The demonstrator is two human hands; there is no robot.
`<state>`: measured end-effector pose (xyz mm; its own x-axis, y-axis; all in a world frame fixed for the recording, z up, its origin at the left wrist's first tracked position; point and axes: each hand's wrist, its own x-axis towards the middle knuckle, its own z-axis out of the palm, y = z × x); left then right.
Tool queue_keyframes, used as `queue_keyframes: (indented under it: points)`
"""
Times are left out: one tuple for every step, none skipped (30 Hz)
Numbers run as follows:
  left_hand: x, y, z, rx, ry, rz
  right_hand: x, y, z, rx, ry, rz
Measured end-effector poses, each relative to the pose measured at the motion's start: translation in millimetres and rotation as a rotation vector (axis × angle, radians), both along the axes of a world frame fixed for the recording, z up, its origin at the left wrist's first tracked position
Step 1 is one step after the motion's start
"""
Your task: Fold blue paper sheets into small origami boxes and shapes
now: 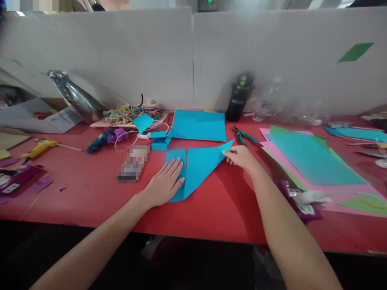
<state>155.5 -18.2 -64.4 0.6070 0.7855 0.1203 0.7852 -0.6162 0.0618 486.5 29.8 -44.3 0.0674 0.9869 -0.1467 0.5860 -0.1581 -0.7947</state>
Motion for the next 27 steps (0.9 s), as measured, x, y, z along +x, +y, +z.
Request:
queue_keyframes:
  points:
    - [0, 0, 0.4, -0.003, 0.001, 0.002, -2, -2, 2.7, -0.012, 0.028, 0.008]
    - [0, 0, 0.9, -0.008, 0.003, 0.003, -4, -4, 5.7, -0.031, 0.063, 0.021]
    - [0, -1, 1.5, -0.013, 0.003, 0.005, -7, -5, 8.6, -0.055, 0.097, 0.043]
    - [1, -1, 2.1, -0.017, 0.003, 0.006, -10, -7, 11.1, -0.079, 0.121, 0.067]
    - [1, -1, 2.7, -0.02, 0.002, 0.006, -13, -9, 12.9, -0.096, 0.128, 0.089]
    - [1, -1, 3.2, -0.021, 0.0, 0.005, -16, -9, 13.5, -0.105, 0.118, 0.106]
    - [1, -1, 3.7, -0.023, -0.003, 0.004, -19, -9, 13.0, -0.107, 0.1, 0.11]
    - [1, -1, 4.0, -0.023, -0.005, 0.004, -20, -9, 11.2, -0.097, 0.087, 0.094]
    - [1, -1, 4.1, -0.022, -0.006, 0.003, -21, -7, 8.3, -0.069, 0.089, 0.049]
    - [1, -1, 4.0, -0.019, -0.009, 0.003, -20, -5, 4.8, -0.026, 0.109, -0.017]
    - [1, -1, 3.8, -0.016, -0.012, 0.002, -18, -2, 1.1, 0.036, 0.149, -0.101]
    - [1, -1, 3.6, -0.013, -0.017, 0.003, -16, 1, -2.5, 0.103, 0.209, -0.188]
    - [1, -1, 3.3, -0.01, -0.022, 0.003, -13, 4, -5.5, 0.16, 0.279, -0.264]
    - [1, -1, 3.1, -0.008, -0.026, 0.003, -10, 7, -7.8, 0.197, 0.351, -0.315]
    - [1, -1, 2.9, -0.009, -0.029, 0.003, -8, 9, -9.2, 0.21, 0.416, -0.343]
    - [1, 0, 3.0, -0.013, -0.028, 0.003, -5, 11, -9.8, 0.205, 0.47, -0.352]
    - [1, 0, 3.2, -0.018, -0.025, 0.003, -3, 13, -9.9, 0.192, 0.509, -0.35]
    - [1, 0, 3.5, -0.025, -0.02, 0.004, -1, 14, -9.7, 0.177, 0.53, -0.343]
    - [1, 0, 3.9, -0.032, -0.013, 0.004, 1, 15, -9.3, 0.163, 0.543, -0.342]
    - [1, 0, 4.4, -0.038, -0.008, 0.005, 2, 15, -9.1, 0.147, 0.567, -0.35]
    - [1, 0, 4.7, -0.041, -0.004, 0.007, 4, 15, -9.0, 0.128, 0.6, -0.362]
    - [1, 0, 5.0, -0.042, -0.005, 0.007, 5, 15, -9.1, 0.108, 0.635, -0.369]
    - [0, 0, 5.2, -0.039, -0.008, 0.006, 6, 15, -9.3, 0.091, 0.665, -0.369]
    - [0, 0, 5.2, -0.035, -0.013, 0.005, 6, 15, -9.5, 0.082, 0.683, -0.356]
    - [0, 0, 5.1, -0.031, -0.017, 0.004, 6, 15, -9.5, 0.081, 0.688, -0.327]
    - [0, 0, 4.8, -0.027, -0.02, 0.003, 4, 14, -9.0, 0.082, 0.685, -0.285]
    - [0, 0, 4.5, -0.024, -0.022, 0.003, 2, 13, -7.9, 0.079, 0.689, -0.244]
